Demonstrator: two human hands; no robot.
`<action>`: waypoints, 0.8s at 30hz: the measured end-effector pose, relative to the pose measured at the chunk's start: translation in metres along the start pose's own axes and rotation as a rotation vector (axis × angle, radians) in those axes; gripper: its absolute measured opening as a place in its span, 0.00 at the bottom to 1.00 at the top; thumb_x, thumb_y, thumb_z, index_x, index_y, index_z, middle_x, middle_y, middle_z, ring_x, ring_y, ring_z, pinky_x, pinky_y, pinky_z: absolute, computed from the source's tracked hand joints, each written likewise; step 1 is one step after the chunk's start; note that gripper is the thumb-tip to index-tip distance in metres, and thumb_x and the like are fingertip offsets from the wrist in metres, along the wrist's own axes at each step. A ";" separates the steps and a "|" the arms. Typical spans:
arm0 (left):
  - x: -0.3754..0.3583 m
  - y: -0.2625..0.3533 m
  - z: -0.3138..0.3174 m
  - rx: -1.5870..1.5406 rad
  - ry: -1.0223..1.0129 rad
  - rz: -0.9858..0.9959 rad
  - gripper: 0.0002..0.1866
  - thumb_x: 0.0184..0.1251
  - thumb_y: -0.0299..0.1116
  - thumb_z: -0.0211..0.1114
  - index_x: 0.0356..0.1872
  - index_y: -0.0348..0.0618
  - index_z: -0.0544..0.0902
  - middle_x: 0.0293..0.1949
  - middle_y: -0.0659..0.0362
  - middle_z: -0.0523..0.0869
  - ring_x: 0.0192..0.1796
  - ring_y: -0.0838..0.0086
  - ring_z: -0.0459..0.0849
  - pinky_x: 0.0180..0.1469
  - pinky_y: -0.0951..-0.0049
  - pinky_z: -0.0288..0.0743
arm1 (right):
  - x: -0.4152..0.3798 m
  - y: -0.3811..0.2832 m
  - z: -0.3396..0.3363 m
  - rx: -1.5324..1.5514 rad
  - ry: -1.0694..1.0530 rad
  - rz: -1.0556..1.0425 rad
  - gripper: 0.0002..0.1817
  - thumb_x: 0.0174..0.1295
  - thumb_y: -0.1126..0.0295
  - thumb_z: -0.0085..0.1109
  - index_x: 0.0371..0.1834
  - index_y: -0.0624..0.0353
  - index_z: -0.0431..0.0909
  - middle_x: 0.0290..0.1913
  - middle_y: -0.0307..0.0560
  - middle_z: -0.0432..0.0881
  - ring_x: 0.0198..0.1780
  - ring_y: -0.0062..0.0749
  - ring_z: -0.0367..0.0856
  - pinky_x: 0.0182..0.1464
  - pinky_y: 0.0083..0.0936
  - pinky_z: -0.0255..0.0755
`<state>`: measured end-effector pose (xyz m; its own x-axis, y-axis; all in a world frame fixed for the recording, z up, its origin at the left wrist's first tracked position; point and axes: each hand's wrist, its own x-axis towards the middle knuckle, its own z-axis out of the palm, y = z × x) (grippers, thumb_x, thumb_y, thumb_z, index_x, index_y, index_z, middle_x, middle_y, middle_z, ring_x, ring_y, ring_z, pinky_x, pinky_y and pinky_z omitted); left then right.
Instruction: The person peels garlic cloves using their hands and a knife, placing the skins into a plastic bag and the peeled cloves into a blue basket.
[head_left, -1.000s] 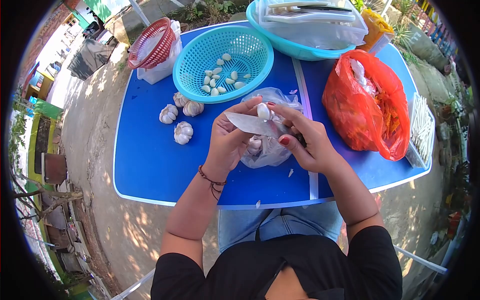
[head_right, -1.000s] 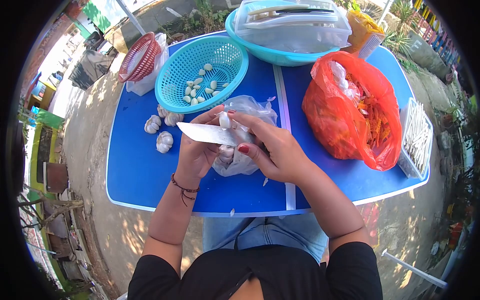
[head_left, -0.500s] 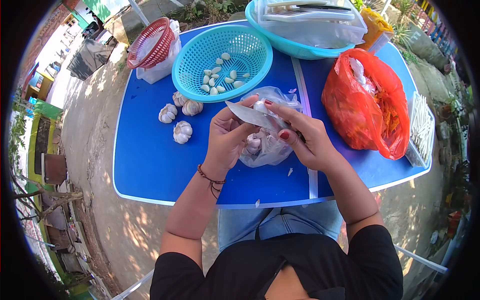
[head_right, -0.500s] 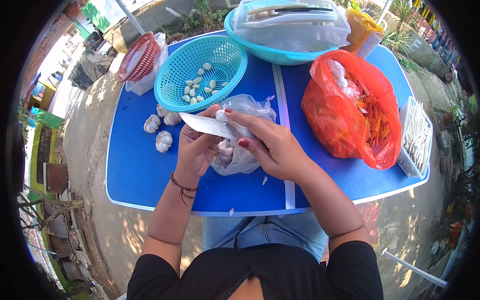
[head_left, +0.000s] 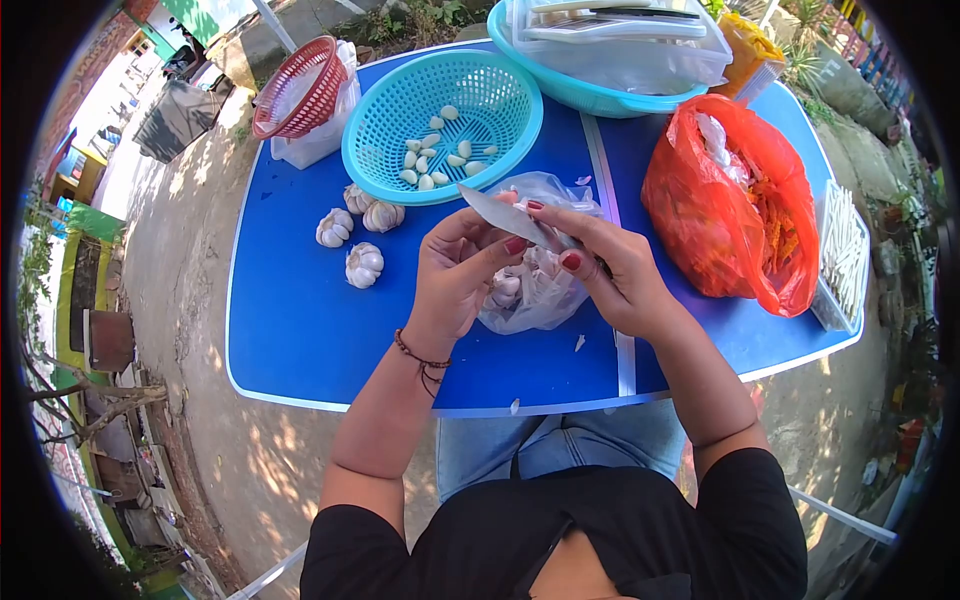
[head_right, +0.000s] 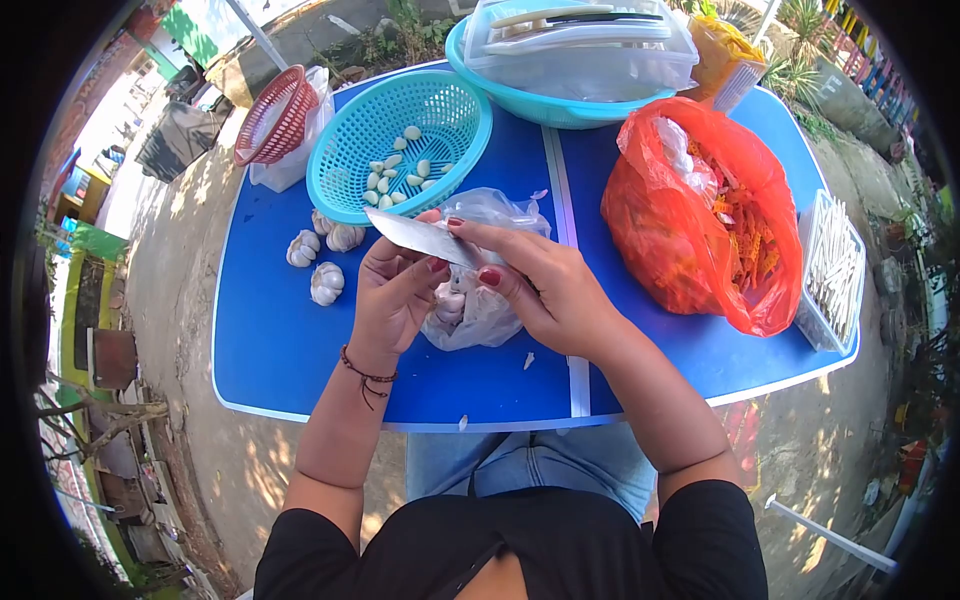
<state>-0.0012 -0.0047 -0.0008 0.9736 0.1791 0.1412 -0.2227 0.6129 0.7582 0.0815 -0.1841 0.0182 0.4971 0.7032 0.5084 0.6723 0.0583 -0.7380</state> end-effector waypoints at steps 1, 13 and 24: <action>-0.001 0.000 -0.002 0.015 -0.007 -0.016 0.22 0.59 0.18 0.65 0.57 0.34 0.76 0.53 0.51 0.81 0.53 0.69 0.83 0.52 0.71 0.82 | 0.000 0.003 0.000 0.004 0.016 -0.042 0.23 0.63 0.74 0.56 0.64 0.55 0.71 0.55 0.53 0.80 0.41 0.37 0.83 0.42 0.27 0.75; 0.000 0.001 -0.001 -0.030 0.009 -0.026 0.24 0.61 0.21 0.65 0.59 0.34 0.73 0.52 0.49 0.81 0.50 0.66 0.85 0.52 0.69 0.83 | 0.000 -0.004 0.001 -0.004 0.038 -0.008 0.22 0.60 0.79 0.56 0.59 0.57 0.75 0.49 0.52 0.82 0.42 0.39 0.83 0.43 0.28 0.76; -0.001 0.003 0.000 0.002 -0.002 -0.077 0.23 0.60 0.22 0.67 0.58 0.35 0.74 0.48 0.51 0.82 0.48 0.66 0.86 0.48 0.74 0.84 | 0.000 -0.007 -0.006 0.058 0.115 0.114 0.21 0.63 0.79 0.52 0.61 0.60 0.74 0.50 0.53 0.82 0.45 0.36 0.83 0.46 0.25 0.75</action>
<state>-0.0023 -0.0031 0.0013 0.9880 0.1295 0.0837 -0.1467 0.6231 0.7682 0.0803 -0.1884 0.0263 0.6300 0.6219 0.4651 0.5769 0.0263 -0.8164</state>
